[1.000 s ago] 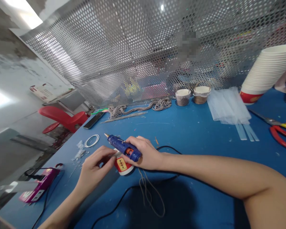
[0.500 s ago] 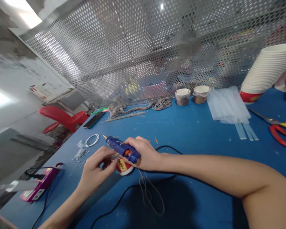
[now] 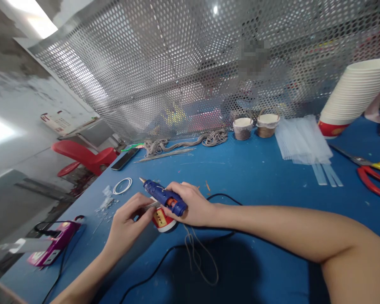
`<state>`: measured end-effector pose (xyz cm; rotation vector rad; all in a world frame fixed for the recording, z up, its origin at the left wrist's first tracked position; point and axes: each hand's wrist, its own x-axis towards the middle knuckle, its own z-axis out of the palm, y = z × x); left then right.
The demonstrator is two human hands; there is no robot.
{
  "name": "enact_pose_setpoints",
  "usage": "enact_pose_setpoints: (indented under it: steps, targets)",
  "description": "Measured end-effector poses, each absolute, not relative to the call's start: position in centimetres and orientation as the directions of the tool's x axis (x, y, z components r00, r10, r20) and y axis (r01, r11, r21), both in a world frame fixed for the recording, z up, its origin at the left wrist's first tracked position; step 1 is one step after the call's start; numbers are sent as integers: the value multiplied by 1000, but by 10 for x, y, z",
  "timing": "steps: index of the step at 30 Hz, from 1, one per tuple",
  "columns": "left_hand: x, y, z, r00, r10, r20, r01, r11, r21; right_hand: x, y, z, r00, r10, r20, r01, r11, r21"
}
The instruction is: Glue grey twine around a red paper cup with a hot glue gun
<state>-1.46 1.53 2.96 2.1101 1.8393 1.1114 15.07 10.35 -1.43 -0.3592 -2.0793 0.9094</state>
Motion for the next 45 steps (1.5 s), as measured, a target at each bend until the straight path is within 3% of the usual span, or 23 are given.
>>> enact_pose_setpoints:
  steps: [19,34,39,45]
  targets:
    - [-24,17,41,-1,921,391,755,-256,604,152,104,-10,-619,550,560,-107,647,-755]
    - [-12,12,40,23,914,405,801,-260,540,148,99,-9,-608,502,615,-120,708,-696]
    - [-18,14,42,-89,906,414,795,-185,577,155,99,0,-482,616,623,-182,624,-759]
    - [-32,22,41,-156,881,446,771,-174,613,163,101,-10,-521,748,411,-53,452,-890]
